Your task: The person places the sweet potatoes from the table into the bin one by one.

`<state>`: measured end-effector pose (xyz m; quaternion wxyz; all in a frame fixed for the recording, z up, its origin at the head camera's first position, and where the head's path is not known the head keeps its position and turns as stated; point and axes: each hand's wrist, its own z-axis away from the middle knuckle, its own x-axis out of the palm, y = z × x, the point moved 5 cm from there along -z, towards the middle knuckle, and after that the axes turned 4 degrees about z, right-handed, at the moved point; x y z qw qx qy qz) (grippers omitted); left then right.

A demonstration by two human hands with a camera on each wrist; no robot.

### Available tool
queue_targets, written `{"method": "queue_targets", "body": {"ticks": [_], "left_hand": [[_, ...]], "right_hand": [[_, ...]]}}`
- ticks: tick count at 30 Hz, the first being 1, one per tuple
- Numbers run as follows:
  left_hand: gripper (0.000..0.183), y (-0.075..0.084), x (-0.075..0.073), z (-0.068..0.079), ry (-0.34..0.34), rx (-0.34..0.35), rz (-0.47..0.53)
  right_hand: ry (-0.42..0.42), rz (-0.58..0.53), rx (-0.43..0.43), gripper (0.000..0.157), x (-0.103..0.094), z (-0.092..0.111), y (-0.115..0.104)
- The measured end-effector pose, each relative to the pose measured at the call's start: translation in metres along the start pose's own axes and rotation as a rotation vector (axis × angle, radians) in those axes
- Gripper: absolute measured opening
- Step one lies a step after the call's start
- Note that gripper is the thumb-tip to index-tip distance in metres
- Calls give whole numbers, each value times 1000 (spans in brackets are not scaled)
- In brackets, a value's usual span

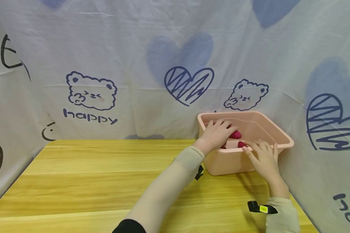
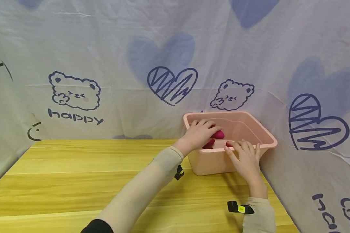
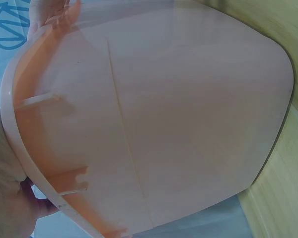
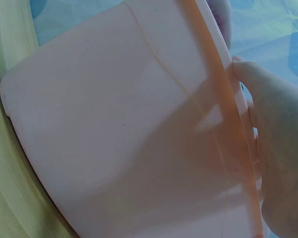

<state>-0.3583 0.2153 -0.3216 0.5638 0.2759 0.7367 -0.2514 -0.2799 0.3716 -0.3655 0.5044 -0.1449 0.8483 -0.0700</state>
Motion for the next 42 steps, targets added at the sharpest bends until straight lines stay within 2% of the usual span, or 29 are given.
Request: {"method": "queue_targets", "body": {"ticks": [12, 23, 42], "left_hand": [[45, 0, 0, -2, -12, -12, -11], [44, -3, 1, -3, -21, -47, 30], [44, -3, 4, -2, -12, -34, 24]], "right_hand": [[3, 10, -3, 49, -1, -1, -1], [-2, 12, 6, 51, 0, -1, 1], [-14, 6, 3, 49, 1, -1, 0]]}}
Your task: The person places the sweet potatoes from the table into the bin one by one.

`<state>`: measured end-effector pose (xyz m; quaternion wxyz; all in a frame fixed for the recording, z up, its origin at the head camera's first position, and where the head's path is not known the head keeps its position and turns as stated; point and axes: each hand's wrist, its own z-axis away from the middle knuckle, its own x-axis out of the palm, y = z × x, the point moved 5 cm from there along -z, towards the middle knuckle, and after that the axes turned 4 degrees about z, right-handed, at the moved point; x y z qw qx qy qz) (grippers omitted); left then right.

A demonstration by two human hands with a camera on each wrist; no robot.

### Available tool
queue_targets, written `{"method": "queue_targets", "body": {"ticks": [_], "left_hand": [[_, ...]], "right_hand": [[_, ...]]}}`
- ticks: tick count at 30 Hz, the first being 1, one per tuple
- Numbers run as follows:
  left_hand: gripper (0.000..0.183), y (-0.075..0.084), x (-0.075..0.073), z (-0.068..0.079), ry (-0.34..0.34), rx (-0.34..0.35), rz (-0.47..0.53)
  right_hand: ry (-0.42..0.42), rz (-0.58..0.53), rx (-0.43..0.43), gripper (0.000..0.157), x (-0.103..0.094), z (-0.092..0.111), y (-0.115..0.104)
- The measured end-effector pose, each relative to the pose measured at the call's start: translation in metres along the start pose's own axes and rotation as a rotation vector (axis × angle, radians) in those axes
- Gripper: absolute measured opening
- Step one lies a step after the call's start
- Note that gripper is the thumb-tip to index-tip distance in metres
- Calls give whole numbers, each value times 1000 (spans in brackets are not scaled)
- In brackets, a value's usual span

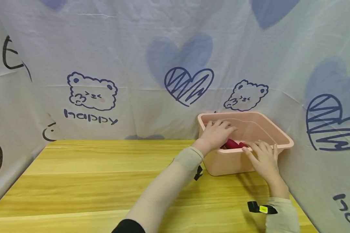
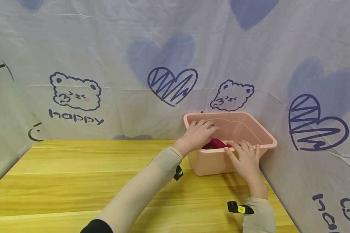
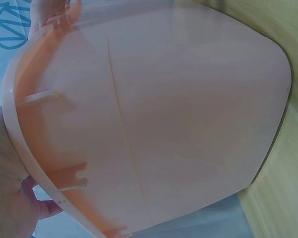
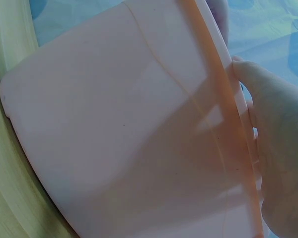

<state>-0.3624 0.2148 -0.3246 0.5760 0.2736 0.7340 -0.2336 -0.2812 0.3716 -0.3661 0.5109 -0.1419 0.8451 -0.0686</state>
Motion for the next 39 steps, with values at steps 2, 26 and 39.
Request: {"method": "queue_targets", "body": {"ticks": [2, 26, 39], "left_hand": [[43, 0, 0, 1, 7, 3, -12], [31, -14, -14, 26, 149, 3, -103], [28, -22, -15, 56, 280, 12, -70]], "right_hand": [[-3, -4, 0, 48, 1, 0, 0], [11, -11, -11, 47, -2, 1, -3], [22, -7, -17, 45, -2, 3, -3]]}}
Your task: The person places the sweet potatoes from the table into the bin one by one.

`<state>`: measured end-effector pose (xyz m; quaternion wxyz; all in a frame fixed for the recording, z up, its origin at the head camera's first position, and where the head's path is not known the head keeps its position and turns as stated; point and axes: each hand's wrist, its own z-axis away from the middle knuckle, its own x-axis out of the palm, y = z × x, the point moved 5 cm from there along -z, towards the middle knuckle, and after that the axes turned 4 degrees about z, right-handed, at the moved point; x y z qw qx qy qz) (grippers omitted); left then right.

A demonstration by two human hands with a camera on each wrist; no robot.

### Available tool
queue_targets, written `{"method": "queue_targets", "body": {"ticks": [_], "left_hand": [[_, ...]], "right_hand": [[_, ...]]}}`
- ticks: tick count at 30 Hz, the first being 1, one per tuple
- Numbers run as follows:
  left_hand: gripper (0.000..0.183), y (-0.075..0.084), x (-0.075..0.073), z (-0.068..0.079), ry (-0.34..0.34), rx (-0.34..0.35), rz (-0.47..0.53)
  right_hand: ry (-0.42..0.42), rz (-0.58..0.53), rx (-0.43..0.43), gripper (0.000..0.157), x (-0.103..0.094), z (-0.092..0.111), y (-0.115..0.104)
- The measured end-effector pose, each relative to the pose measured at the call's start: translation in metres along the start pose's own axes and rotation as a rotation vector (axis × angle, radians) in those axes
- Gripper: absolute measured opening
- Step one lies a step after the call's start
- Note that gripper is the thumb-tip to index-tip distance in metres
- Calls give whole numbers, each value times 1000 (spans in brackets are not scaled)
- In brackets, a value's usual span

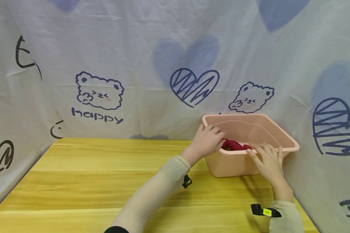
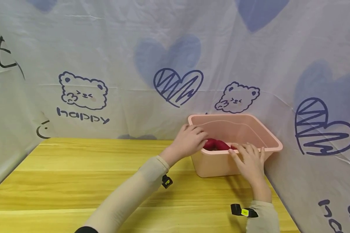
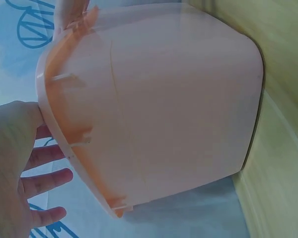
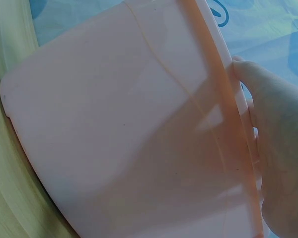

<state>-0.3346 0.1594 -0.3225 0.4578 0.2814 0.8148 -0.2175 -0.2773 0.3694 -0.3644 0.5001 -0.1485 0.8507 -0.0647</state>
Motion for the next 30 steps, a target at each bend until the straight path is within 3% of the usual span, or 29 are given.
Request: {"method": "queue_targets", "body": {"ticks": [7, 16, 22, 30], "left_hand": [[31, -5, -1, 16, 28, -17, 22], [32, -24, -1, 50, 125, -18, 0], [38, -36, 3, 70, 96, -51, 29], [43, -51, 5, 97, 5, -103, 83]], "right_hand": [[4, -1, 0, 45, 0, 1, 2], [2, -2, -1, 45, 1, 0, 1], [9, -4, -1, 45, -1, 0, 0], [2, 1, 1, 46, 0, 1, -1]]}}
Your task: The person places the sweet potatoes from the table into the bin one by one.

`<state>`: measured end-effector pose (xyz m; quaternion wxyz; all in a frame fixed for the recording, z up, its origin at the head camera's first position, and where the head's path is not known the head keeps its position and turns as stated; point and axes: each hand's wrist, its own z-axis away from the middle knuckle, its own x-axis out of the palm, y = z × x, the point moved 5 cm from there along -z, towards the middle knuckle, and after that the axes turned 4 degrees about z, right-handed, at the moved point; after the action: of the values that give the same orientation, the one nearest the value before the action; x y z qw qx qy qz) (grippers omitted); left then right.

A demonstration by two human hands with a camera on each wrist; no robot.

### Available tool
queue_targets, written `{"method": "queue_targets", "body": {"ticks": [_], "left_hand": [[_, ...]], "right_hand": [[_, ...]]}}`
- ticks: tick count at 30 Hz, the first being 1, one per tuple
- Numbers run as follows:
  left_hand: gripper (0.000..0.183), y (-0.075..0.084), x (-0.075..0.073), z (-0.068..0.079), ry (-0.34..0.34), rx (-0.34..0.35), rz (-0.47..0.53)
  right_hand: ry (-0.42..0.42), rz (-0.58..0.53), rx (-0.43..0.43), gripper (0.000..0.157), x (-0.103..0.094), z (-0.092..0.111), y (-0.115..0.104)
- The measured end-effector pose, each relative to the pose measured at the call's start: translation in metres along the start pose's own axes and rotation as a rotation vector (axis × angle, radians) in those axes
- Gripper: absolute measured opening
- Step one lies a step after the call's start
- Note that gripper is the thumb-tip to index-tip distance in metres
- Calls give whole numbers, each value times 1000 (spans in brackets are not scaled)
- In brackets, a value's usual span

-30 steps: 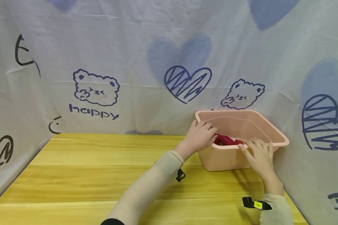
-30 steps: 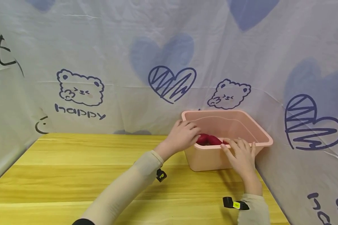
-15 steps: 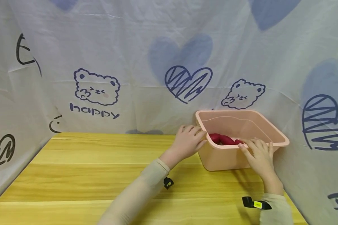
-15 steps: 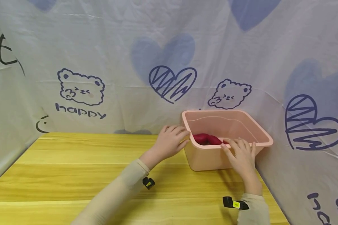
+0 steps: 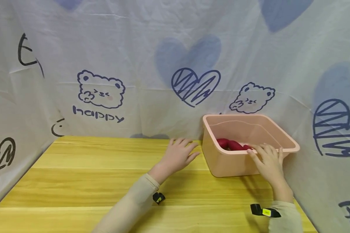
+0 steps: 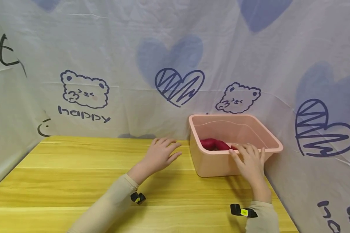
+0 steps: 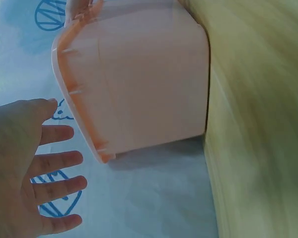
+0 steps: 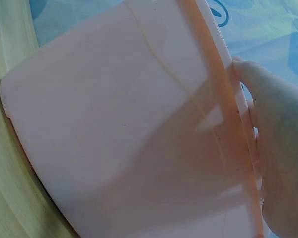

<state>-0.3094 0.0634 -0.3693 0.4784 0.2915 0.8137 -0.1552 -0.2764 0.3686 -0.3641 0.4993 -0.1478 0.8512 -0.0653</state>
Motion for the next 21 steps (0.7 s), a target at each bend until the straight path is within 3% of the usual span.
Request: {"method": "queue_targets", "body": {"ticks": [11, 21], "left_hand": [[44, -35, -4, 45, -41, -97, 22], [44, -56, -8, 71, -49, -165, 32]], "right_hand": [[-13, 20, 6, 50, -3, 0, 8], [-8, 25, -29, 51, -9, -1, 5]]}}
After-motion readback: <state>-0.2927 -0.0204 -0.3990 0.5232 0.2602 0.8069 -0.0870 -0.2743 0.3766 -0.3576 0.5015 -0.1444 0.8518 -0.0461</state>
